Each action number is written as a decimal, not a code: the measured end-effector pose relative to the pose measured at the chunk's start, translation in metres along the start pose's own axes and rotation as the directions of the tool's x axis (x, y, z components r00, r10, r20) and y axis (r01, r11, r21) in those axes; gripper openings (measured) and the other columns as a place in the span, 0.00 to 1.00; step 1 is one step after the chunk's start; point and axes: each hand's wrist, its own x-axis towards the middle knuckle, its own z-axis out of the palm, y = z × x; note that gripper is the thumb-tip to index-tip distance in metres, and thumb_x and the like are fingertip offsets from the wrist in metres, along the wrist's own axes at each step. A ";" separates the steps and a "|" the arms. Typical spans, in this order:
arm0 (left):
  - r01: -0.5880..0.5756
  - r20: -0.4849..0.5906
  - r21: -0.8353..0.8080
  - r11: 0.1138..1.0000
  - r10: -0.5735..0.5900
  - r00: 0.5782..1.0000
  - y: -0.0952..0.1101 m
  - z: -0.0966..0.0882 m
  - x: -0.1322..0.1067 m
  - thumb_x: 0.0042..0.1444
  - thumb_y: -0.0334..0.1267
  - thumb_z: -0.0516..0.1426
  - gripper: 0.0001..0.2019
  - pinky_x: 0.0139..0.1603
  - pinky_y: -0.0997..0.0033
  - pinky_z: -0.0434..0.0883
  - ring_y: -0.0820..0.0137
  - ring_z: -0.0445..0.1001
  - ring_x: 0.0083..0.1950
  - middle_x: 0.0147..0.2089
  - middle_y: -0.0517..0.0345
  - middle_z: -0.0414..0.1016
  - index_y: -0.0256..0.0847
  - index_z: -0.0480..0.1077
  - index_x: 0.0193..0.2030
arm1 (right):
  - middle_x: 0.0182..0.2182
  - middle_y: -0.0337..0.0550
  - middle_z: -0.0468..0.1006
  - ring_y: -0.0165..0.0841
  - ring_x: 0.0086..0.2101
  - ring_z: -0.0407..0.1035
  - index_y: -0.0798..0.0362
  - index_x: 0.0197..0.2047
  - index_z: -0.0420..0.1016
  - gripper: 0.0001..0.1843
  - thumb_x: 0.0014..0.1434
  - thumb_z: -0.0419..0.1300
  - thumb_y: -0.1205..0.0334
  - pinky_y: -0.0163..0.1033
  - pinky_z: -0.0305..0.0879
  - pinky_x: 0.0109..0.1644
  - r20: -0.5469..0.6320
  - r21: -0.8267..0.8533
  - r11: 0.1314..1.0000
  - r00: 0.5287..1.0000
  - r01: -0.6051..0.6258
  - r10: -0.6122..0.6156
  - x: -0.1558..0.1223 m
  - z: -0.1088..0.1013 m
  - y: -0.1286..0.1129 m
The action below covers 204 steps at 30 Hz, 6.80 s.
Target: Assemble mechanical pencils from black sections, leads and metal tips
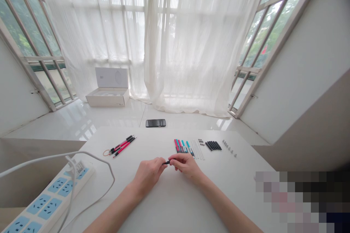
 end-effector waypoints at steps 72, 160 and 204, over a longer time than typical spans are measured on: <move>0.016 0.030 -0.045 0.999 -0.014 0.999 0.003 -0.001 0.000 0.67 0.35 0.41 0.12 0.28 0.74 0.63 0.72 0.73 0.28 0.35 0.58 0.77 0.42 0.65 0.44 | 0.28 0.45 0.79 0.37 0.30 0.72 0.51 0.28 0.73 0.06 0.50 0.60 0.58 0.36 0.60 0.32 -0.574 -0.728 0.435 0.818 -0.530 0.038 -0.031 -0.199 0.022; -0.034 -0.027 -0.185 0.982 0.029 0.999 0.009 -0.005 0.001 0.65 0.35 0.44 0.11 0.30 0.73 0.65 0.72 0.70 0.27 0.29 0.59 0.72 0.41 0.66 0.39 | 0.23 0.41 0.73 0.30 0.22 0.63 0.55 0.34 0.75 0.24 0.48 0.63 0.40 0.36 0.59 0.24 -0.432 -0.145 0.989 0.900 0.004 -0.067 0.003 -0.057 -0.008; 0.339 0.152 -0.895 0.289 -0.516 0.843 0.002 -0.003 0.018 0.52 0.45 0.62 0.13 0.35 0.68 0.75 0.71 0.74 0.32 0.33 0.61 0.70 0.38 0.65 0.34 | 0.24 0.38 0.75 0.27 0.23 0.63 0.53 0.33 0.77 0.12 0.58 0.56 0.55 0.32 0.60 0.27 0.132 -0.437 0.873 0.976 0.216 -0.175 -0.017 0.012 -0.014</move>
